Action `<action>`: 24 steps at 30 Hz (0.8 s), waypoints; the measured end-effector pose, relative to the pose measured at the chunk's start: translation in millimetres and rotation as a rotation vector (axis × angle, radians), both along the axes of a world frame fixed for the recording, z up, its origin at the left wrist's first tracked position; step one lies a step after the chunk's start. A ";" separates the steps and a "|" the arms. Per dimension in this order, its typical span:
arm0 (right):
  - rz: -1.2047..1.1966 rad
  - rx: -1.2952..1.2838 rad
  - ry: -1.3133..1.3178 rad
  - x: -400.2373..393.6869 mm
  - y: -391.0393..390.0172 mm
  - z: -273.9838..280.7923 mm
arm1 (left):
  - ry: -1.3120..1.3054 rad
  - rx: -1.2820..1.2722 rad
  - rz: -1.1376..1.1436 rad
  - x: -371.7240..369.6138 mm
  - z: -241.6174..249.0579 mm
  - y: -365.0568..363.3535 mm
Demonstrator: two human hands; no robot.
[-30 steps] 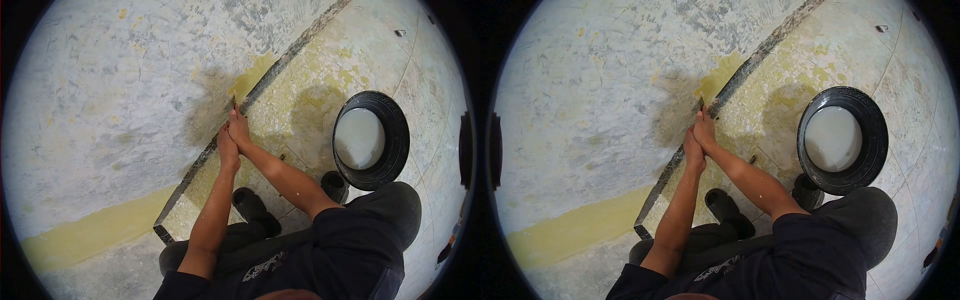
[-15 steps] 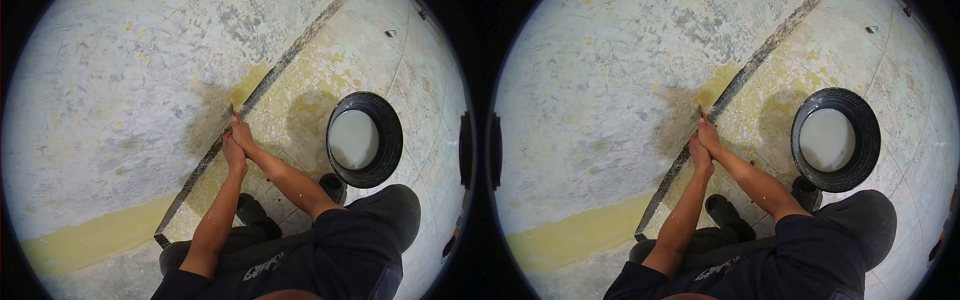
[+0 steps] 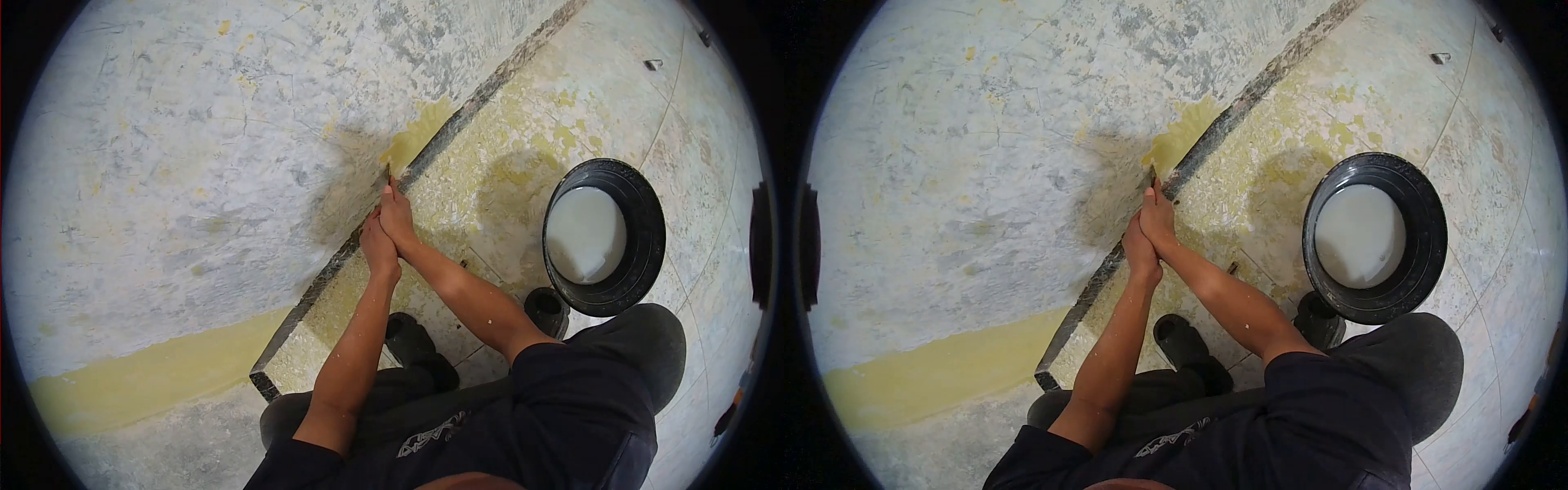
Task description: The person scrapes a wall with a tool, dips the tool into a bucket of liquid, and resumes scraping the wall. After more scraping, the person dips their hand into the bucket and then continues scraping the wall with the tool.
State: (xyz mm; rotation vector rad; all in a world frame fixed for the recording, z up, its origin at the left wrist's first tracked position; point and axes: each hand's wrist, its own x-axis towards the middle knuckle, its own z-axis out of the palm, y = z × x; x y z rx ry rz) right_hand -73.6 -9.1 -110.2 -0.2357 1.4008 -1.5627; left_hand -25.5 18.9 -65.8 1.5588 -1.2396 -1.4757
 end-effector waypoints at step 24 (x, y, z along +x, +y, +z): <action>-0.032 -0.053 0.164 3.6 9.6 20.4 | 0.236 0.009 -0.038 12.0 -9.6 -6.4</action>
